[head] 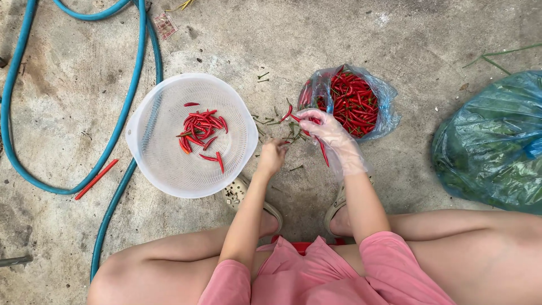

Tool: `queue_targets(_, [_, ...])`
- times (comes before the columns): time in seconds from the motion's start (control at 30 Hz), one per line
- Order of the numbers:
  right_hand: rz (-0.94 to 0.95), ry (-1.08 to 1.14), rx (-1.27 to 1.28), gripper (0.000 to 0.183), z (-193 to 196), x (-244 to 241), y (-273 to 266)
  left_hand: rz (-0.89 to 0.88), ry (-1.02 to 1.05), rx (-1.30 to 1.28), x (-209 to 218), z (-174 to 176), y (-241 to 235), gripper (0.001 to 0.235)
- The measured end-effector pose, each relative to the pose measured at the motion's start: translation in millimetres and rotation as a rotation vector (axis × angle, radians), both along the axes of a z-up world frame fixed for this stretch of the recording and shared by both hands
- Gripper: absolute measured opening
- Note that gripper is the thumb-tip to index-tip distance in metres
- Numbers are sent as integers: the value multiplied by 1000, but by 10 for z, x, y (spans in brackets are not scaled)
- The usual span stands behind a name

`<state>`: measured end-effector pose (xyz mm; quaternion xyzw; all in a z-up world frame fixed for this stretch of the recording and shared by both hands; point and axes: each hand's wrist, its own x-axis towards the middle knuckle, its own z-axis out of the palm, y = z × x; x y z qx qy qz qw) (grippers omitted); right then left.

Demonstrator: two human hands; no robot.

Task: The person unties a plastic bag of red chili peppers and plucks the stems off by hand, placing the peppers into a white plastic colander and dropping the stems onto the ground.

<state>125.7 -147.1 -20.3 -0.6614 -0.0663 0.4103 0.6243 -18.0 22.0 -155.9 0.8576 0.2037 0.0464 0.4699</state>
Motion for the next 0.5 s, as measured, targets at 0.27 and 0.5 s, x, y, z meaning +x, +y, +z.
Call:
queue_targets(0.27, [-53,-29,-55,35,-191,12,-205,-124,235,325,131,-973,-64,35])
queue_targets(0.5, [-130,23,-43,28,-341,71,-160,-196,432,287,371,-309,-142,45])
